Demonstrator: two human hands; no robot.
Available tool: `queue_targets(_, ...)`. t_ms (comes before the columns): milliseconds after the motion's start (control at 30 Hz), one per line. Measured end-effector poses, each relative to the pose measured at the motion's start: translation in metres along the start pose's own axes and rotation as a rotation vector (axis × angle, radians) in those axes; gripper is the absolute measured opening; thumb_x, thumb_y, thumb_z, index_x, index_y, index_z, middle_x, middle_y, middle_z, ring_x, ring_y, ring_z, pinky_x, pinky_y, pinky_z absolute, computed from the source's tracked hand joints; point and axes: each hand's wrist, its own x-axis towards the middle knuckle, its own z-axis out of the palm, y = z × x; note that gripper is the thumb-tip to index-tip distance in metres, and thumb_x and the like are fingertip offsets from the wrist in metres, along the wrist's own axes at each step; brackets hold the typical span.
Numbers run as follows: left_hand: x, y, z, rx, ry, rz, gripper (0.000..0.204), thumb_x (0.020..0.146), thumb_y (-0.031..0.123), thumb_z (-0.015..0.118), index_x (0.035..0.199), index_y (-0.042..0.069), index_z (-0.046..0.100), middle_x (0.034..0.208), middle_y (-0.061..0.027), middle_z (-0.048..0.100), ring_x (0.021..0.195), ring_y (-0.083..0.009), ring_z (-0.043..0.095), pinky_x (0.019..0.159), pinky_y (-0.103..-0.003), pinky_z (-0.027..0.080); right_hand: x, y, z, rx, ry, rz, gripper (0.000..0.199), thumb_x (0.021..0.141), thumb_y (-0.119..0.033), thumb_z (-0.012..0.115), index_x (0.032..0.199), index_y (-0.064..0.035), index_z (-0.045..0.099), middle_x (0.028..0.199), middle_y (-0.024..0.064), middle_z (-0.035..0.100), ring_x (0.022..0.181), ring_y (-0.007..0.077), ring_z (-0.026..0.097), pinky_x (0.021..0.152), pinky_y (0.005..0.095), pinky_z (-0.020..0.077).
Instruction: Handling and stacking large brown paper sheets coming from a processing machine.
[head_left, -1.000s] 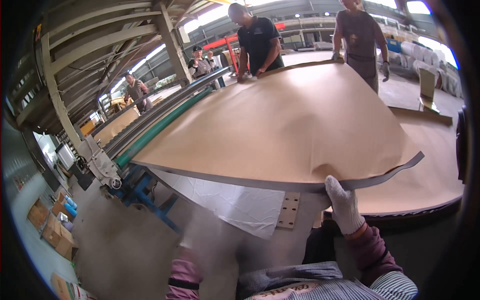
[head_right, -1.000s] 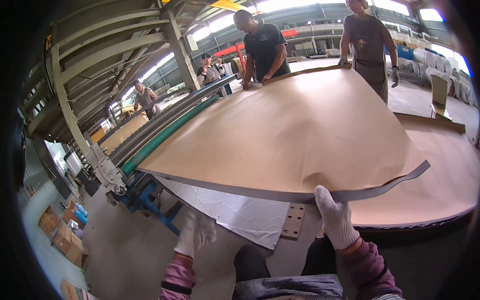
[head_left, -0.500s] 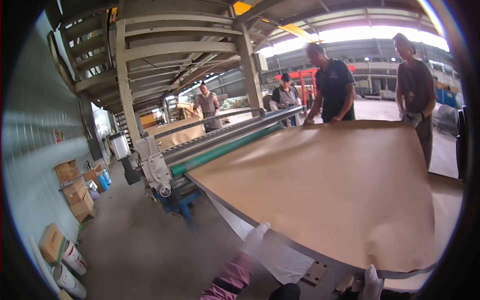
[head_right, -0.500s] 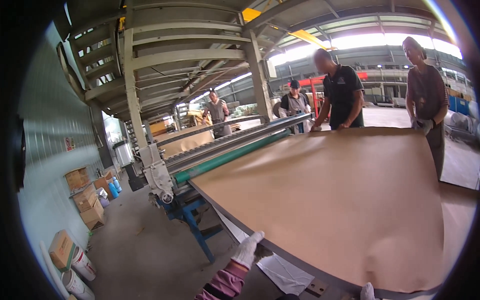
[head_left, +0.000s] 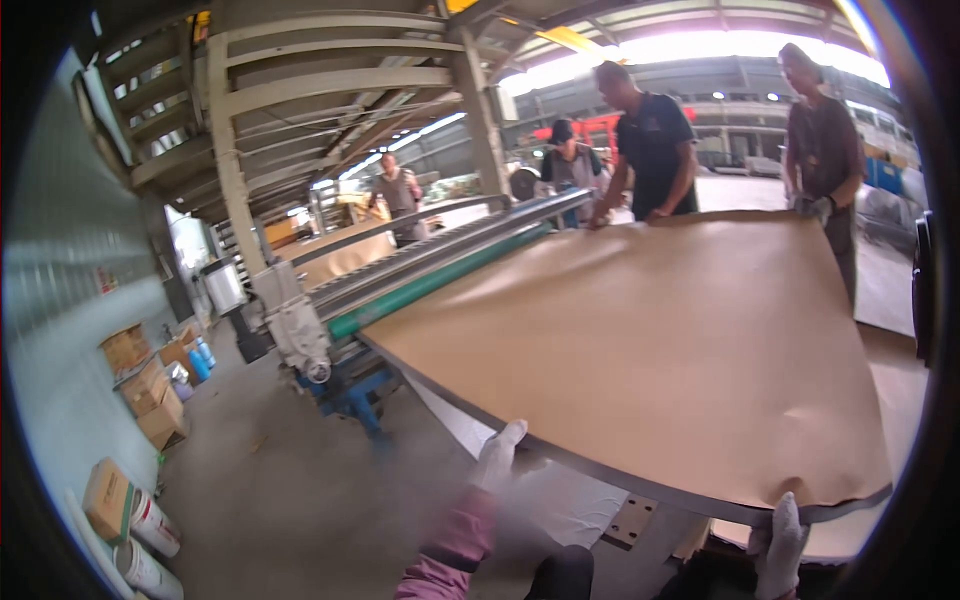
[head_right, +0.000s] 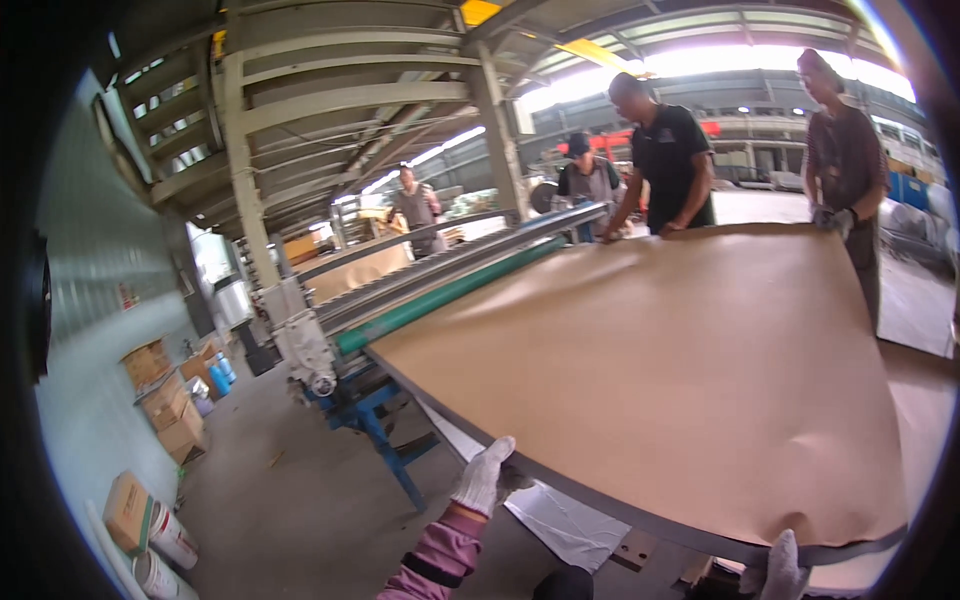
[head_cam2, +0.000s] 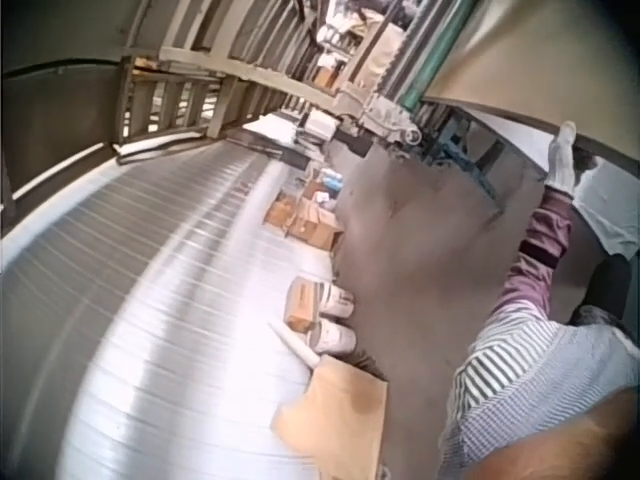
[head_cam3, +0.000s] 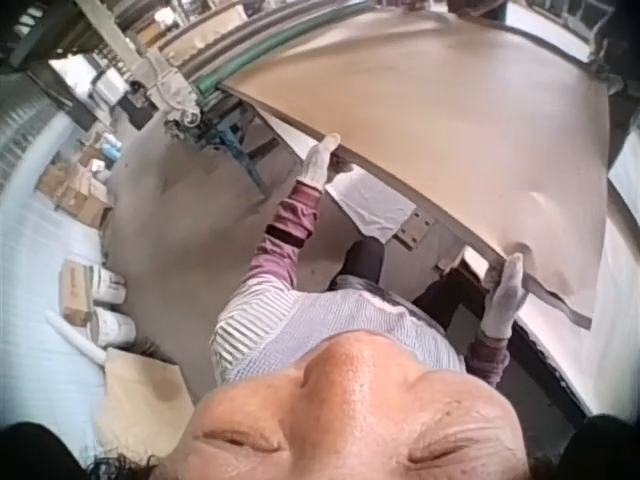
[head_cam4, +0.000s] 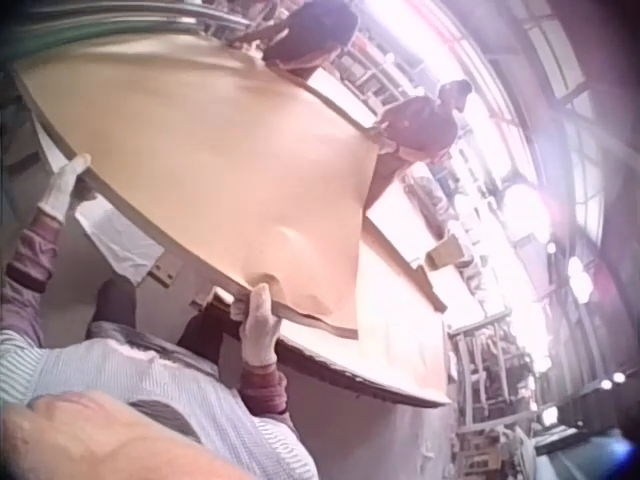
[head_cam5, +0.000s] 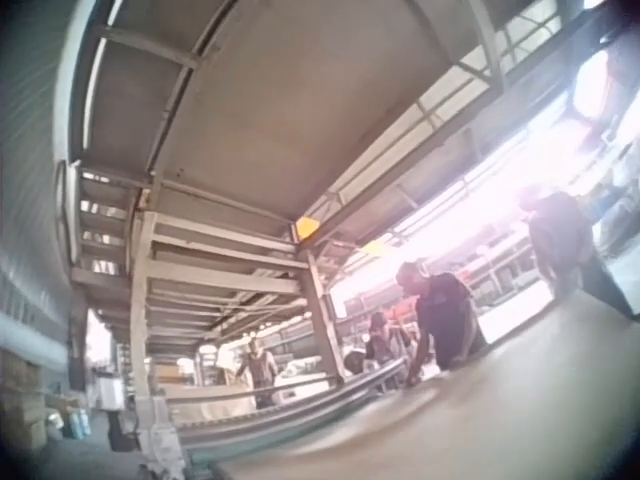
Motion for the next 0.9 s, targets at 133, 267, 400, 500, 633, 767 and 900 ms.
queue_targets(133,0.022,0.019,-0.014,-0.313,-0.084,0.208,0.038,0.093,0.032,0.058,0.116,0.002,0.055,0.090,-0.0129,0.067,0.068,-0.0240,0.069,0.055,-0.036,0.062,0.002,-0.005,-0.005,0.012,-0.052,-0.079,0.024,0.097,-0.031,0.051,0.092,-0.0075,0.054,0.054,-0.0008,0.048,0.036,0.0076,0.041,0.031,0.0204,0.0309)
queue_targets(267,0.042,0.041,-0.036,-0.124,0.027,0.137,0.032,0.093,0.026,0.056,0.106,-0.003,0.058,0.084,-0.0155,0.067,0.060,-0.0241,0.067,0.049,-0.033,0.060,-0.002,-0.028,-0.001,-0.017,-0.092,-0.098,0.029,0.097,-0.035,0.052,0.093,-0.0068,0.054,0.058,0.0008,0.051,0.040,0.0078,0.043,0.034,0.0206,0.0336)
queue_targets(400,0.038,0.041,-0.041,-0.023,0.109,0.148,0.026,0.093,0.021,0.055,0.100,-0.004,0.058,0.078,-0.0150,0.065,0.052,-0.0247,0.064,0.045,-0.035,0.058,0.003,-0.036,0.007,-0.008,-0.156,-0.074,0.030,0.096,-0.036,0.053,0.089,-0.0068,0.055,0.058,0.0015,0.051,0.040,0.0086,0.044,0.035,0.0210,0.0353)
queue_targets(500,0.034,0.033,-0.037,-0.063,0.099,0.146,0.024,0.093,0.019,0.056,0.098,-0.004,0.058,0.075,-0.0147,0.065,0.051,-0.0249,0.063,0.045,-0.035,0.058,-0.005,-0.046,0.011,-0.031,-0.114,-0.114,0.030,0.096,-0.036,0.053,0.087,-0.0069,0.054,0.057,0.0016,0.050,0.041,0.0086,0.045,0.035,0.0212,0.0354)
queue_targets(633,0.027,0.028,-0.036,-0.085,0.138,0.123,0.026,0.092,0.020,0.056,0.100,-0.005,0.058,0.076,-0.0151,0.065,0.052,-0.0249,0.064,0.045,-0.036,0.058,-0.004,-0.041,-0.008,-0.072,-0.176,-0.099,0.030,0.097,-0.036,0.053,0.089,-0.0068,0.053,0.056,0.0013,0.049,0.041,0.0086,0.045,0.036,0.0210,0.0355)
queue_targets(767,0.030,0.021,-0.042,-0.089,0.126,0.117,0.027,0.092,0.020,0.056,0.103,-0.004,0.058,0.076,-0.0150,0.065,0.053,-0.0248,0.065,0.046,-0.037,0.058,-0.010,-0.046,-0.001,-0.103,-0.146,-0.105,0.031,0.097,-0.036,0.052,0.087,-0.0068,0.054,0.056,0.0008,0.049,0.040,0.0086,0.044,0.036,0.0211,0.0346)
queue_targets(900,0.049,0.021,-0.039,0.010,0.124,0.135,0.028,0.090,0.026,0.059,0.108,0.004,0.059,0.086,-0.0090,0.065,0.061,-0.0199,0.065,0.050,-0.037,0.058,0.009,-0.036,0.006,-0.094,-0.154,0.038,0.032,0.099,-0.036,0.049,0.083,-0.0086,0.054,0.056,-0.0003,0.048,0.041,0.0074,0.041,0.037,0.0213,0.0310)
